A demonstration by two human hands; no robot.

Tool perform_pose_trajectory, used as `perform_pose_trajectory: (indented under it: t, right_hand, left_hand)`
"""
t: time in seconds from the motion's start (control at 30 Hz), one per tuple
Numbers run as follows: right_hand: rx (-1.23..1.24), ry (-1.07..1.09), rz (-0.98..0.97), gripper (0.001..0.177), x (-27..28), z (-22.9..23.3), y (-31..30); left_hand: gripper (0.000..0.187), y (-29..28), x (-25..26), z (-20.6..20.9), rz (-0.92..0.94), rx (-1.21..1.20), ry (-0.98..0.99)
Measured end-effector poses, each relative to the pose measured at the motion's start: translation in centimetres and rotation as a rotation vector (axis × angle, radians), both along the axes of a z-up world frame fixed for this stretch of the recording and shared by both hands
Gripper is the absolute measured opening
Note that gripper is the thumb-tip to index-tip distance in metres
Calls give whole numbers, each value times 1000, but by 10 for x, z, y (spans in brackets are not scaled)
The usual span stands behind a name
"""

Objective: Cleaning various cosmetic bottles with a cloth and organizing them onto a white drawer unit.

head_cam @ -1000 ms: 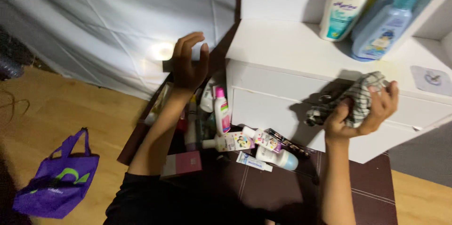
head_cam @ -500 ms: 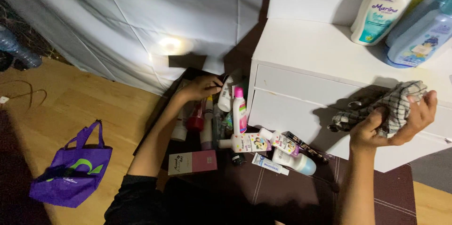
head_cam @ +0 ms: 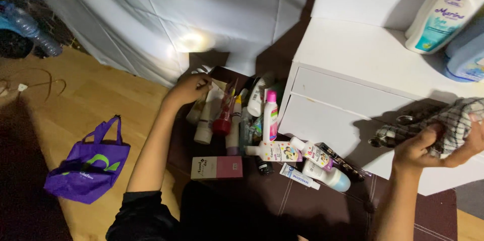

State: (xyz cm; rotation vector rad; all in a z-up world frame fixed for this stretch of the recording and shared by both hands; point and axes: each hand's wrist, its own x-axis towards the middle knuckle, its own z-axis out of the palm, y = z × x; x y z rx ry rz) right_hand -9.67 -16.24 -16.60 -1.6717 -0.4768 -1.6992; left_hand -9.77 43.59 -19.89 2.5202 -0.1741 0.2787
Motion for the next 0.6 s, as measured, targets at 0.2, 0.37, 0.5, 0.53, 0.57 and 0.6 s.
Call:
perform_pose_trajectory:
  t: [0.2, 0.37, 0.5, 0.53, 0.57, 0.6]
  right_hand:
    - [-136, -162, 91, 54, 40, -53, -30]
    - [-61, -100, 130, 53, 38, -54, -29]
    - [49, 36, 138, 51, 8, -10, -1]
    - [79, 10, 107, 51, 11, -13, -5]
    - [109, -18, 79, 51, 16, -16, -8]
    - [108, -20, 73, 51, 11, -10, -6]
  left_hand:
    - [26, -5, -8, 2, -9, -71, -42]
    - [22, -31, 10, -28, -174, -40, -229]
    - [28, -54, 49, -68, -240, 31, -196]
    - [24, -56, 63, -88, -229, -16, -221]
    - [21, -57, 78, -107, -216, -63, -247]
    - [21, -59, 88, -113, -221, -64, -249]
